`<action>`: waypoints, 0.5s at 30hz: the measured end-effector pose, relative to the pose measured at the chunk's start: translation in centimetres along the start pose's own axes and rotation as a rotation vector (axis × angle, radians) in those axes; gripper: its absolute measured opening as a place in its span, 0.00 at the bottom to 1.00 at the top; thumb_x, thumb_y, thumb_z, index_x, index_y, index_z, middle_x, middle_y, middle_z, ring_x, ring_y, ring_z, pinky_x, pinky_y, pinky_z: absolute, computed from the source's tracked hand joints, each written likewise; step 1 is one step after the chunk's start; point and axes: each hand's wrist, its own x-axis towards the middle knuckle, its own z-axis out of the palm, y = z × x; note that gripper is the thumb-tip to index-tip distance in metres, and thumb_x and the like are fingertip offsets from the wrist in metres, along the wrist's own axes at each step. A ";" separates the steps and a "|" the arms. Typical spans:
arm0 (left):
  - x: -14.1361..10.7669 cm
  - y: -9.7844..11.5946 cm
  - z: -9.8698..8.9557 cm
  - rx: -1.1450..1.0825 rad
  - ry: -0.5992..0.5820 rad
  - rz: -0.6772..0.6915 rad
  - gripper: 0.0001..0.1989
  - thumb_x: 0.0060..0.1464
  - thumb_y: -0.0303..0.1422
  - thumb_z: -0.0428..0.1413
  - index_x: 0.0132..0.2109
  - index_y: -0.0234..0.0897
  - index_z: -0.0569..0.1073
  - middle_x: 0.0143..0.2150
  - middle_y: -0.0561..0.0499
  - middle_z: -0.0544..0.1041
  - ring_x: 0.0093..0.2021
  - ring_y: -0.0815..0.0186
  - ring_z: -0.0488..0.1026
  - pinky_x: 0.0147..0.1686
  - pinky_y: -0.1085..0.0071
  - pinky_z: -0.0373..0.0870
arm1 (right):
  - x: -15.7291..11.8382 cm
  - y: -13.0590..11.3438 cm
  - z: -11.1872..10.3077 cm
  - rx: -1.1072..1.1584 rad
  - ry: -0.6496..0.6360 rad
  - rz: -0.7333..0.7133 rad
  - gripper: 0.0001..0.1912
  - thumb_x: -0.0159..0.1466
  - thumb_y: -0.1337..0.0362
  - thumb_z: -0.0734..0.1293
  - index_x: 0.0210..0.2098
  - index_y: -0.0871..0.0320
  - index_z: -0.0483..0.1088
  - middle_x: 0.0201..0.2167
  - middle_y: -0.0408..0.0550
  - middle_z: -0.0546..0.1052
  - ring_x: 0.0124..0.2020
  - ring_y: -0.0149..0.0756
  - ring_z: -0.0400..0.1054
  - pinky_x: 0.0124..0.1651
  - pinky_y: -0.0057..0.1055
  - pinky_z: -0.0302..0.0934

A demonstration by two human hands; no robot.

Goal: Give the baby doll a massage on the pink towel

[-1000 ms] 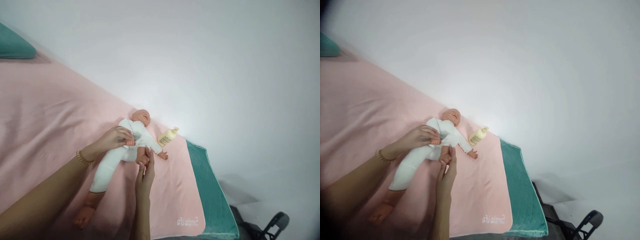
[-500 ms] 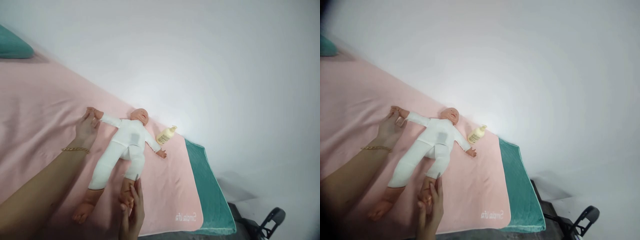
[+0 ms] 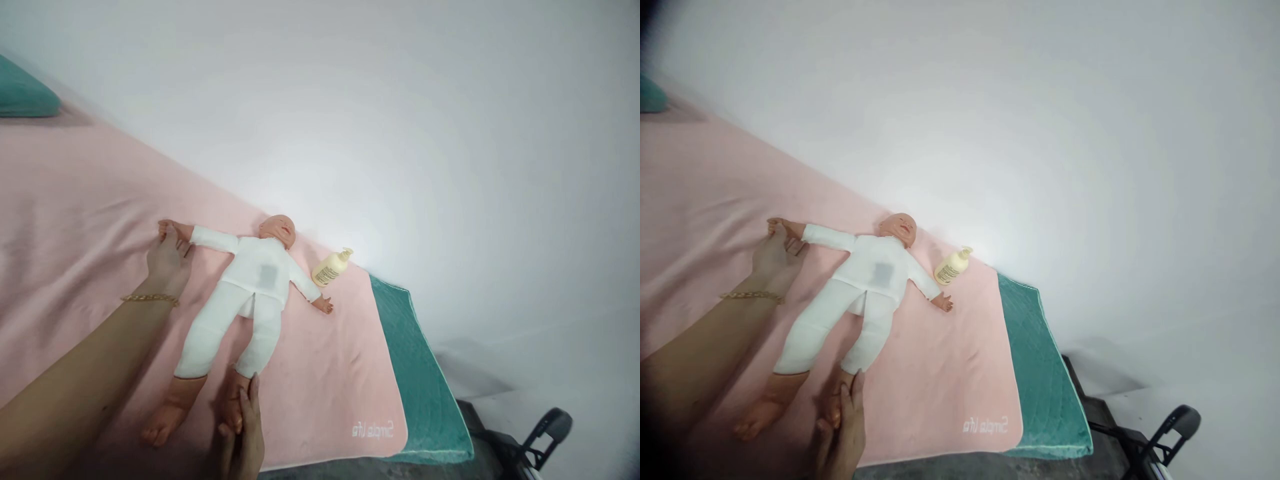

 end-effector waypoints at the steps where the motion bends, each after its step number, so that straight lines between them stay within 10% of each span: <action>1: -0.3 0.1 0.1 0.036 -0.016 0.036 0.08 0.70 0.37 0.52 0.49 0.39 0.71 0.40 0.52 0.75 0.54 0.64 0.74 0.55 0.65 0.73 | 0.1 -0.1 0.0 0.014 0.008 0.015 0.24 0.74 0.56 0.60 0.66 0.56 0.67 0.64 0.58 0.69 0.62 0.51 0.67 0.57 0.40 0.72; 8: -3.9 1.3 2.2 0.177 -0.150 0.407 0.14 0.60 0.32 0.61 0.51 0.32 0.75 0.54 0.45 0.77 0.57 0.59 0.73 0.64 0.60 0.66 | 5.4 -1.1 -1.5 0.073 0.054 0.062 0.22 0.75 0.60 0.59 0.66 0.54 0.66 0.63 0.57 0.70 0.60 0.48 0.71 0.52 0.37 0.75; 15: -7.3 1.8 2.4 0.669 -0.578 0.460 0.16 0.54 0.45 0.66 0.48 0.45 0.82 0.51 0.51 0.81 0.58 0.53 0.73 0.65 0.55 0.64 | 13.7 -2.4 -1.8 0.175 0.054 0.089 0.21 0.75 0.61 0.59 0.65 0.58 0.65 0.66 0.60 0.67 0.67 0.47 0.64 0.63 0.45 0.68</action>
